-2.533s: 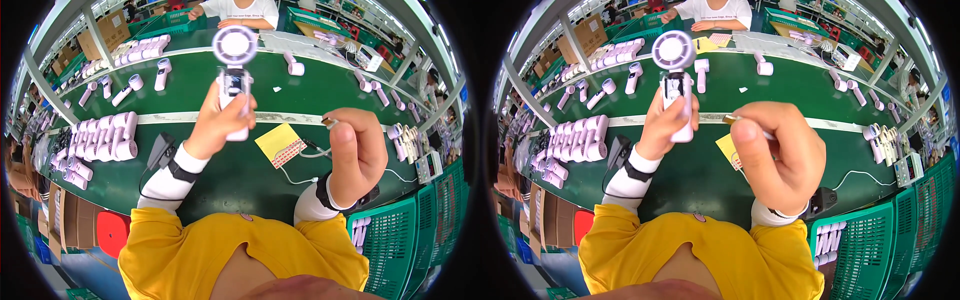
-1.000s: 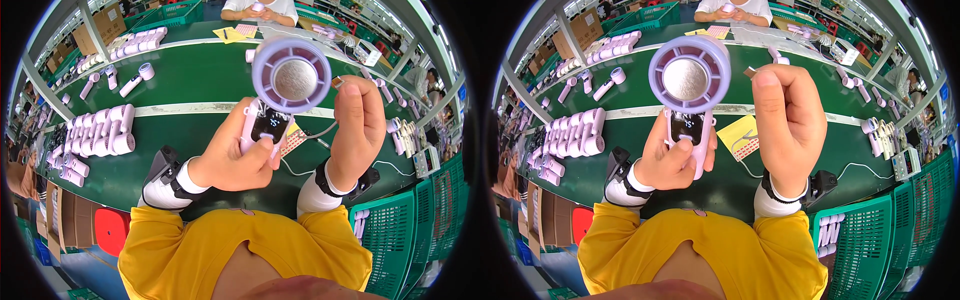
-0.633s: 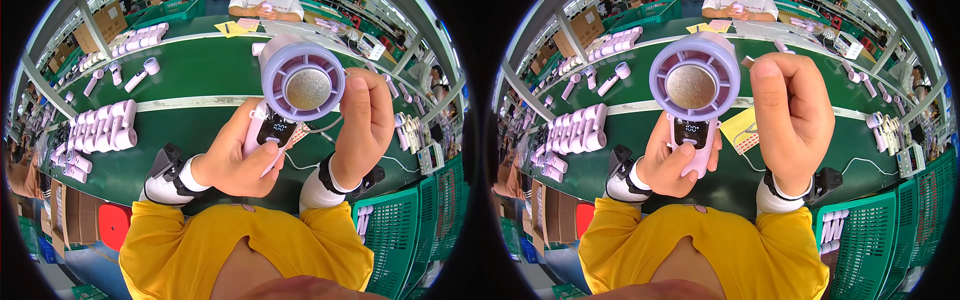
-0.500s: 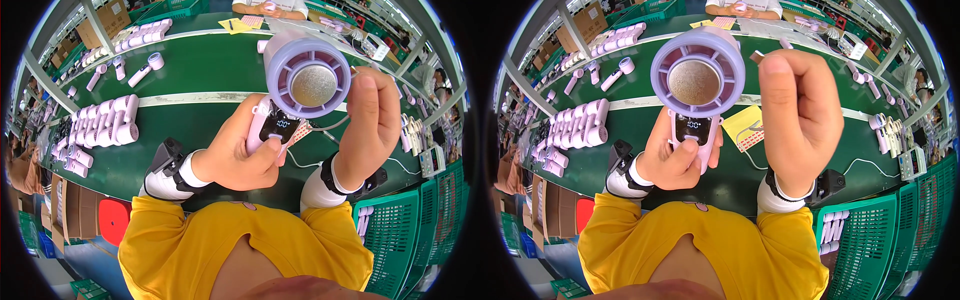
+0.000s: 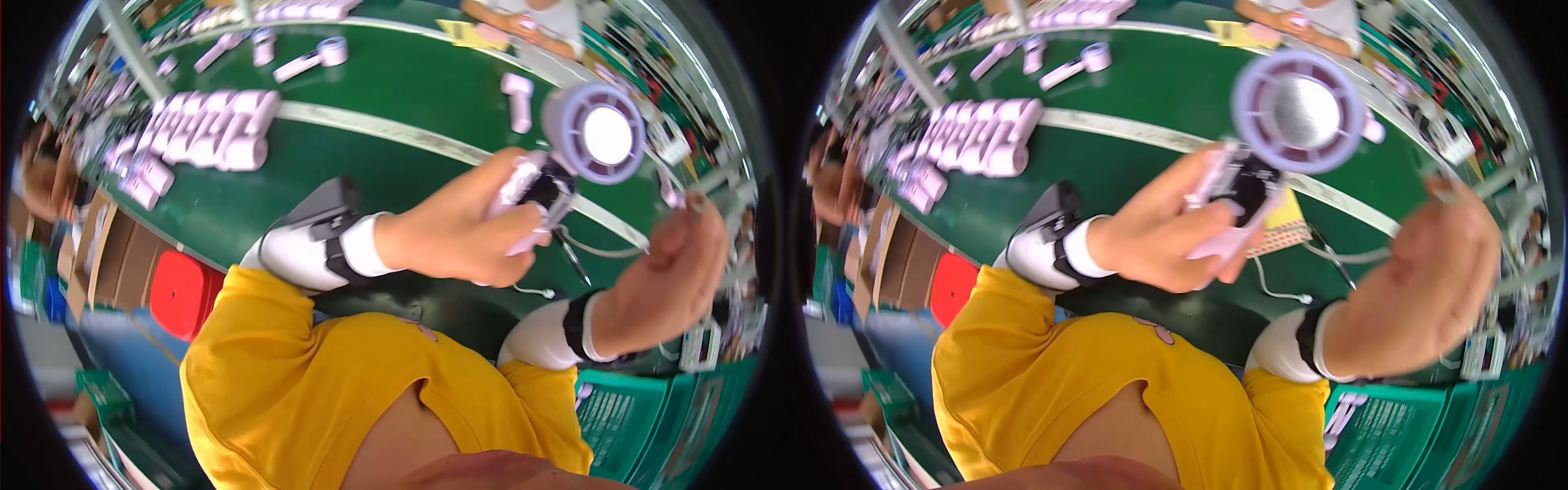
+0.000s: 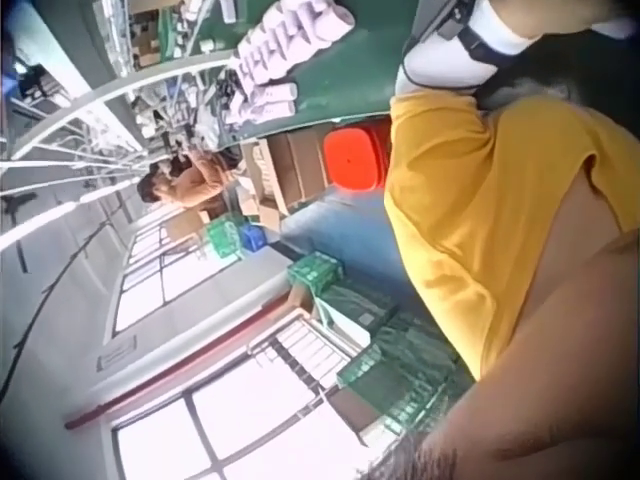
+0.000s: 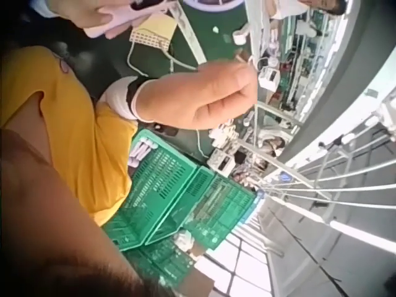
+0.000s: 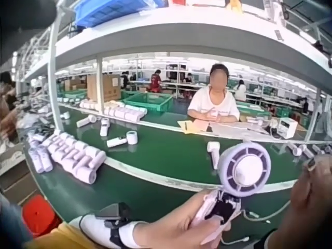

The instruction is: The person tests handheld fans by picking them up, pressing the power button to cycle through speed settings, and checking the digital display. They then hold a USB cable to each fan's charging port before placing the fans back onto the assembly line.

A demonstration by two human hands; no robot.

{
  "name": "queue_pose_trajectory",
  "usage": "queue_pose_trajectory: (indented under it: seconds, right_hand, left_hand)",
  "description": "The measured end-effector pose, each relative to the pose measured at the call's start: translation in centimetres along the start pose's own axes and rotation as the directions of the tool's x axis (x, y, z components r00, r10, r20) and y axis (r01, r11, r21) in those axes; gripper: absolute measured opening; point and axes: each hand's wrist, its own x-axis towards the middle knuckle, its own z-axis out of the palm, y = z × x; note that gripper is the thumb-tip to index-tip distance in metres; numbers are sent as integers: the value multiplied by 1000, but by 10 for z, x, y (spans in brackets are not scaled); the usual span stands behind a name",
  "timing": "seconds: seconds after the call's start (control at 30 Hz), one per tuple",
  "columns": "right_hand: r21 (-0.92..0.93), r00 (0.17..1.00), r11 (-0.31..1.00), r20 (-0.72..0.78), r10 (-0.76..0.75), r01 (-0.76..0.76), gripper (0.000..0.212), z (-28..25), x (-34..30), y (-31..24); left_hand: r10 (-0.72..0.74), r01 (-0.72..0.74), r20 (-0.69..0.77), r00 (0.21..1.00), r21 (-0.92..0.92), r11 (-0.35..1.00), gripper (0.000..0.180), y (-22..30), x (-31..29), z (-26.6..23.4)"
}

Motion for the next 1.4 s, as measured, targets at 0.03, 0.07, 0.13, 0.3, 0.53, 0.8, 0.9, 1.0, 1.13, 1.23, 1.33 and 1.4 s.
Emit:
queue_pose_trajectory:
  seconds: [0.03,0.07,0.13,0.3,0.53,0.8,0.9,1.0,1.13,1.23,1.33,1.4]
  right_hand:
    - [-50,1000,999,0,-20,20,17,-5,-1,5]
    - [-97,999,994,1,-41,41,19,-9,-2,6]
    - [-217,986,962,34,-164,168,19,-10,0,5]
    - [-8,977,977,9,-214,214,25,-13,6,18]
    - [-497,982,848,60,-180,186,30,-22,8,36]
    - [-722,972,652,144,-188,233,35,-14,13,32]
    - [-724,971,647,157,-180,237,36,-16,10,29]
    - [-721,971,651,148,-189,236,36,-12,12,27]
    - [-773,976,597,144,-164,214,34,-7,14,26]
    - [-757,965,600,186,-185,261,34,-1,14,28]
    - [-739,949,597,215,-231,313,29,4,13,28]
    - [-746,938,574,219,-268,338,26,4,15,24]
  left_hand:
    - [-16,16,-31,999,0,1000,35,-2,-1,-4]
    - [-32,32,-63,998,0,999,34,-4,-6,-6]
    - [-68,68,-108,992,-7,998,34,-4,-11,-15]
    - [-146,143,-155,977,-33,989,32,4,-54,-49]
    - [136,-280,-618,775,-142,949,52,-12,-165,-97]
    - [399,534,-917,10,342,773,34,30,-244,-148]
    - [342,522,-929,-140,224,823,33,40,-252,-151]
    - [451,698,-871,-193,201,687,33,33,-264,-171]
    - [666,942,-746,21,238,238,33,30,-265,-181]
    - [672,919,-738,70,309,243,30,42,-253,-172]
    - [713,857,-697,-78,318,405,28,49,-260,-194]
    - [840,909,-534,-91,300,290,29,65,-269,-225]
